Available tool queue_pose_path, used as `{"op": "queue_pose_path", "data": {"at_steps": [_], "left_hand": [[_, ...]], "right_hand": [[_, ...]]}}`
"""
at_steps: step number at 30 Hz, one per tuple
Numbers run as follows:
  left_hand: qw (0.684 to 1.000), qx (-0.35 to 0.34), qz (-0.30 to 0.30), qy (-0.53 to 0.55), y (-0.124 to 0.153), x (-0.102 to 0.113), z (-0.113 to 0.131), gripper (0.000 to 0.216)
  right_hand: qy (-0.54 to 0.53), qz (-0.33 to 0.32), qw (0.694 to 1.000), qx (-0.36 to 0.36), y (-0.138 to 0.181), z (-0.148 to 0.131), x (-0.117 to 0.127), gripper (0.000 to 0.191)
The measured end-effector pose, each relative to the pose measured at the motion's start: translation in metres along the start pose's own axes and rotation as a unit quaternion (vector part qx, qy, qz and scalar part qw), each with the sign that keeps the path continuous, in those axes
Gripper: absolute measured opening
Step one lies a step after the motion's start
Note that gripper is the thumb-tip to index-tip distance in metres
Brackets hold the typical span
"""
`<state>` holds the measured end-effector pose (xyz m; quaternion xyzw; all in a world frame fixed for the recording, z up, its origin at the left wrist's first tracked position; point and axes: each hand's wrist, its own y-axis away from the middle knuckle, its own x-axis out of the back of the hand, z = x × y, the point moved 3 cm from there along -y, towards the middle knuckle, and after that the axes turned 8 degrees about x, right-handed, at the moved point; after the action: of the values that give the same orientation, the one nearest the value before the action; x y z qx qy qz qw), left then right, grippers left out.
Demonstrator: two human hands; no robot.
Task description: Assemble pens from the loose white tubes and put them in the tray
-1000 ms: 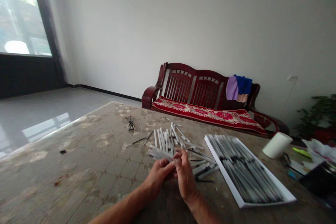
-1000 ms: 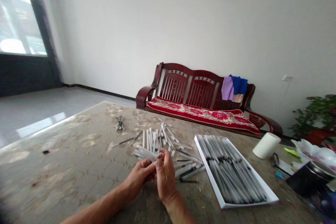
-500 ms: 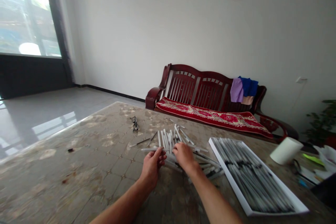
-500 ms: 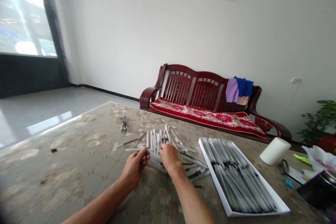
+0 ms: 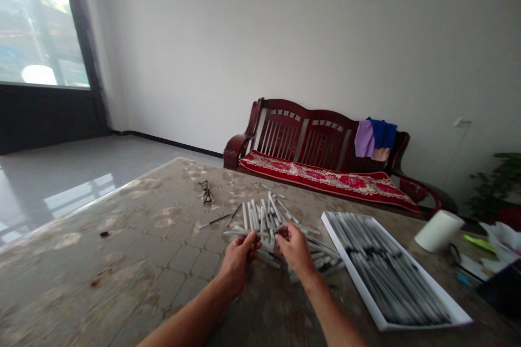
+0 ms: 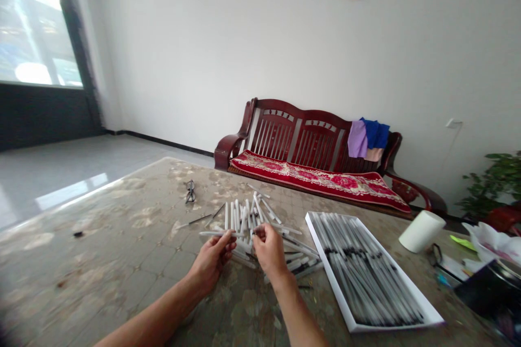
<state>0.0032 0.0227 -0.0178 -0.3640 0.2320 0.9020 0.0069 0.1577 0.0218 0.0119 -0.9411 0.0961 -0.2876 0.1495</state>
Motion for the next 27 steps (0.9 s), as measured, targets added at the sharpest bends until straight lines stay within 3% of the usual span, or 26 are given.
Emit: {"op": "queue_pose_path", "data": {"at_steps": [3, 7, 17, 27], "left_hand": [[1.000, 0.015, -0.015, -0.005, 0.000, -0.003, -0.004, 0.025], [0.999, 0.023, -0.025, -0.007, 0.001, -0.005, -0.006, 0.019], [0.998, 0.020, -0.054, -0.033, 0.001, -0.005, -0.008, 0.030], [0.996, 0.004, -0.063, -0.070, 0.001, -0.006, -0.008, 0.039]], "right_hand": [[-0.246, 0.077, 0.964, -0.058, 0.024, 0.008, 0.004, 0.026], [-0.348, 0.127, 0.923, -0.105, 0.039, 0.003, 0.000, 0.033], [-0.364, 0.133, 0.913, -0.129, 0.037, -0.002, -0.009, 0.034], [-0.286, 0.123, 0.946, -0.088, 0.035, 0.004, -0.006, 0.032]]}}
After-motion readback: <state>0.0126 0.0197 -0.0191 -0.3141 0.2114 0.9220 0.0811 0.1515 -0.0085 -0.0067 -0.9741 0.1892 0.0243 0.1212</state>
